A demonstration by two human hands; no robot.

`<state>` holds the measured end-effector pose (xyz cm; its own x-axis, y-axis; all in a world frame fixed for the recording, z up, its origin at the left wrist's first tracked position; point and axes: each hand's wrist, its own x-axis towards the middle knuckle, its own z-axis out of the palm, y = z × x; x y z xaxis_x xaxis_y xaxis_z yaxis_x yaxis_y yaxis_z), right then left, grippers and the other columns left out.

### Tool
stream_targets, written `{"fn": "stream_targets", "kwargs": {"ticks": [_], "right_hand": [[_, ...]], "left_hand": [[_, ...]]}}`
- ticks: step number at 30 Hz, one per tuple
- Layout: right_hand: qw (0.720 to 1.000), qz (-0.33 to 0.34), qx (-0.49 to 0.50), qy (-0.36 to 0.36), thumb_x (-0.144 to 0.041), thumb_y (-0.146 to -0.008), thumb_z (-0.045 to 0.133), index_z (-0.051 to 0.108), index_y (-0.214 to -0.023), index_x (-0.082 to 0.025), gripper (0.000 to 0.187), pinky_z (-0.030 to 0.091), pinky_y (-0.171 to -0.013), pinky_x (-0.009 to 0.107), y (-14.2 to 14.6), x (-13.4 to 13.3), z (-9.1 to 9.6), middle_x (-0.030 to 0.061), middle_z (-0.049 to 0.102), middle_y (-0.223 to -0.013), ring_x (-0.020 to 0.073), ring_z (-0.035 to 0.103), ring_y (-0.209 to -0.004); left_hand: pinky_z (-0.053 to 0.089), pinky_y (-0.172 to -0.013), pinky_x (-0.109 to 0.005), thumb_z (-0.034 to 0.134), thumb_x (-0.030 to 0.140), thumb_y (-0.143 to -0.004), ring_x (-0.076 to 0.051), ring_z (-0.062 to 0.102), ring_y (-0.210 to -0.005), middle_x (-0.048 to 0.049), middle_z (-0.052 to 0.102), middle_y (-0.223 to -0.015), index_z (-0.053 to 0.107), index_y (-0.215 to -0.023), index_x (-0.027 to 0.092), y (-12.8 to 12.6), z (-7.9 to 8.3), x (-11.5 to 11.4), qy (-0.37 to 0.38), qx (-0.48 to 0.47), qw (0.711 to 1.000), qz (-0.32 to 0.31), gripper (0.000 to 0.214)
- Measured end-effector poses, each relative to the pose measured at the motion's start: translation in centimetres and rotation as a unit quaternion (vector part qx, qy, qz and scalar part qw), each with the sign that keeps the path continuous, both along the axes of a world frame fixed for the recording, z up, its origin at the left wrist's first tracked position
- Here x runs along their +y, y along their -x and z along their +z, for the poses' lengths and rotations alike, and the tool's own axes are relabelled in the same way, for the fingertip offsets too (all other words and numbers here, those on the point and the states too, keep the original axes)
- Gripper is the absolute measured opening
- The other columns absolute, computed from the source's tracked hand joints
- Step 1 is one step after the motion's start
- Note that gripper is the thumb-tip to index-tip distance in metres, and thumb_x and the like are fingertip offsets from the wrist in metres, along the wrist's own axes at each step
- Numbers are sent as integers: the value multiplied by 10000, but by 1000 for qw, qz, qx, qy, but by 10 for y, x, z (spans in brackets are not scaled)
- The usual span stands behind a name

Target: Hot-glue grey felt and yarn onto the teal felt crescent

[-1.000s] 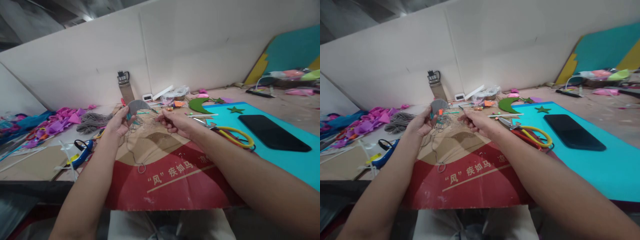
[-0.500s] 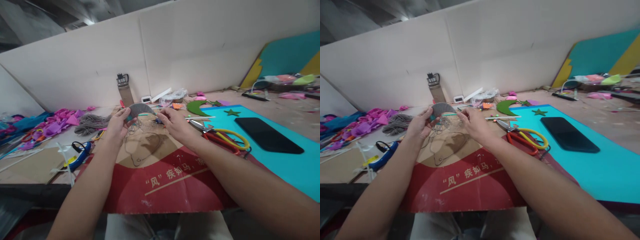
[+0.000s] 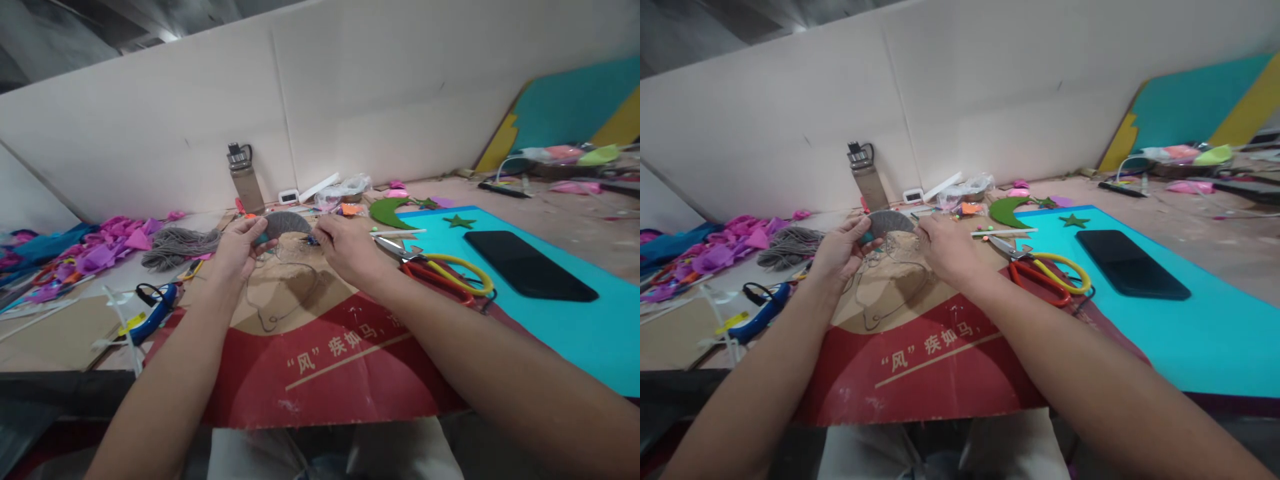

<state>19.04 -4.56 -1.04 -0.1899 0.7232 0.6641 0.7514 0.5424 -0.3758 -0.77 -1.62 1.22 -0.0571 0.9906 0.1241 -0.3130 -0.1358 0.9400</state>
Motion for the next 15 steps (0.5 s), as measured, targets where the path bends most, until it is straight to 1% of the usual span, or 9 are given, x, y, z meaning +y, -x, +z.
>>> {"fn": "stream_targets", "kwargs": {"ticks": [4, 7, 11, 13, 15], "right_hand": [[994, 50, 88, 46, -276, -921, 416, 422, -641, -204, 289, 261, -607, 290, 0, 1, 3, -1, 466, -627, 137, 397, -619], [981, 69, 159, 84, -295, -917, 413, 446, -656, -206, 278, 270, -600, 286, 0, 3, 3, -12, 450, -614, 135, 409, -610], [971, 53, 216, 94, -308, -910, 422, 502, -685, -199, 262, 297, -614, 287, 1, 5, 1, -7, 487, -641, 136, 441, -627], [968, 39, 231, 89, -308, -900, 442, 506, -689, -198, 247, 311, -628, 290, 0, 7, 0, -2, 501, -656, 139, 452, -643], [960, 22, 270, 76, -318, -894, 460, 494, -693, -201, 235, 326, -638, 290, -4, 9, 0, 1, 503, -666, 137, 453, -653]], "left_hand": [[580, -511, -217, 752, 141, -710, -133, 673, -575, -21, 696, -717, 661, -749, 133, 0, -1, 1, 24, -15, 1000, 1, 99], [583, -510, -218, 723, 129, -741, -141, 682, -587, -42, 714, -749, 664, -768, 129, 2, -1, 2, 44, -35, 998, -5, 65], [583, -519, -207, 697, 122, -765, -149, 695, -624, -32, 721, -752, 661, -794, 140, 4, -2, 4, 52, -57, 997, -4, 51], [581, -515, -203, 682, 118, -777, -150, 696, -625, -23, 717, -741, 655, -790, 148, 6, -2, 5, 56, -62, 997, -1, 43], [580, -511, -202, 672, 114, -786, -149, 695, -617, -22, 713, -737, 650, -788, 150, 8, -2, 7, 60, -70, 996, 7, 43]]}}
